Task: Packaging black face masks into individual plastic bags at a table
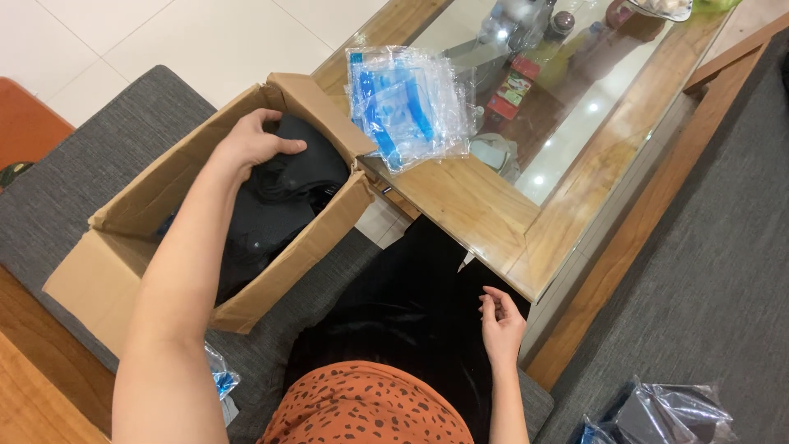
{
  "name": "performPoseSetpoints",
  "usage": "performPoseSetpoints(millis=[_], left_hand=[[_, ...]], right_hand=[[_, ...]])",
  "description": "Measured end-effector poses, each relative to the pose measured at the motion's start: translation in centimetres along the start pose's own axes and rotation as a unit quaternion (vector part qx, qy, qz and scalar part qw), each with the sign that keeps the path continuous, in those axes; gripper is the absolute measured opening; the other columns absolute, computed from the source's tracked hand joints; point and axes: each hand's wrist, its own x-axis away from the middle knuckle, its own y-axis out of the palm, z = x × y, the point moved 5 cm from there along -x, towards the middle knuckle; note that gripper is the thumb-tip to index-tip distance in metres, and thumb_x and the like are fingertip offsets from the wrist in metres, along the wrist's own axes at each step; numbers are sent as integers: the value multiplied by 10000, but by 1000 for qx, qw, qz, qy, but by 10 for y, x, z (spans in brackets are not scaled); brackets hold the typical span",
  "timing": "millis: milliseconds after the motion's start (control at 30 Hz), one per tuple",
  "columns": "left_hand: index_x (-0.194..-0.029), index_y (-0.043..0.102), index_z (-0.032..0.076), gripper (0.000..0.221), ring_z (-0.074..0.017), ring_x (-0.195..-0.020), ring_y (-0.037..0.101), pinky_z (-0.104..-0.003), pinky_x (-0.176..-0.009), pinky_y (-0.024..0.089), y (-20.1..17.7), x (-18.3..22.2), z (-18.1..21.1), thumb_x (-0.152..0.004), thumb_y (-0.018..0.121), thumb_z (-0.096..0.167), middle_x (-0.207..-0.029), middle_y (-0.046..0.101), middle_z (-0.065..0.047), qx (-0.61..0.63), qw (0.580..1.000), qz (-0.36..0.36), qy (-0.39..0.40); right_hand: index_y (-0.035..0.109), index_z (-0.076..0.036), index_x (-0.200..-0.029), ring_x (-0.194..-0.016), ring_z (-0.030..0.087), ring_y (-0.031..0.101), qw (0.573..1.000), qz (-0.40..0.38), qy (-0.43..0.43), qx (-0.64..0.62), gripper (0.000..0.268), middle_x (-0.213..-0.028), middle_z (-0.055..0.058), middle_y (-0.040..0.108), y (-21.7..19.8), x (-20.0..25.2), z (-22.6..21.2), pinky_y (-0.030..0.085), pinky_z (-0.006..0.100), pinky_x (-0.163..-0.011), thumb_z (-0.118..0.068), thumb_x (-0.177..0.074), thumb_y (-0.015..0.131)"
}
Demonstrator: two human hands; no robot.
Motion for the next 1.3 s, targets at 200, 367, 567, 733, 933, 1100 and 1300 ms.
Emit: performPoseSetpoints(millis=[200, 367, 567, 733, 933, 1100, 1300], left_hand=[[-1572, 334, 57, 943, -243, -1378, 555, -358, -1091, 507, -18, 8, 0, -784, 815, 246, -1554, 503, -139, 125, 987, -56, -82], [-1109, 709, 100, 232, -166, -949, 744, -307, -852, 633, -33, -18, -19, -885, 752, 142, -1059, 765, -43, 252, 962, -99, -26], [-1085, 710, 89, 224, -148, -957, 745, -274, -898, 622, -58, -24, -21, -873, 762, 139, -1100, 771, -48, 426, 888, -105, 139], [-1194, 695, 111, 350, -155, -1163, 730, -262, -1043, 610, -74, 12, 3, -861, 794, 66, -1236, 753, -24, 473, 845, -38, 247], [-1302, 592, 68, 362, -146, -1118, 599, -301, -1048, 509, -46, 69, 30, -968, 718, 6, -1238, 655, -17, 220, 856, 90, 459], [-1251, 637, 63, 388, -239, -1062, 672, -398, -967, 535, 34, 123, 51, -883, 705, -37, -1145, 710, -88, 67, 851, 46, 520], [-1202, 680, 24, 417, -496, -1024, 682, -586, -932, 526, 185, 142, 66, -802, 795, -4, -1040, 715, -241, 116, 790, -95, 595]], right_hand=[[738, -67, -1122, -759, 92, 628, 1000, -4, 18, 3, 209, -945, 35, 735, -1, 5, -16, 521, 247, -701, -102, -1005, 567], [737, -59, -1117, -748, 85, 616, 1000, -1, -5, -3, 206, -911, 30, 721, 0, 2, -6, 519, 229, -713, -82, -993, 574], [739, -71, -1110, -736, 82, 613, 1000, -1, 0, -3, 198, -914, 32, 725, -1, 2, -7, 510, 226, -686, -102, -988, 585], [733, -57, -1129, -744, 91, 618, 1000, -7, 1, -7, 210, -918, 36, 719, 0, 2, -8, 522, 228, -706, -103, -996, 577], [730, -54, -1113, -716, 73, 591, 1000, -2, -10, -25, 188, -887, 25, 700, 2, 0, 3, 503, 210, -688, -77, -988, 591], [758, -107, -1069, -854, 67, 671, 998, -13, -59, -28, 151, -969, 20, 762, 10, 4, -37, 513, 204, -761, -143, -982, 640], [280, -25, -1528, -1406, 390, 380, 959, -17, -284, 2, 804, -1452, 214, 368, 8, 10, -177, 394, 527, -1137, -135, -890, 758]])
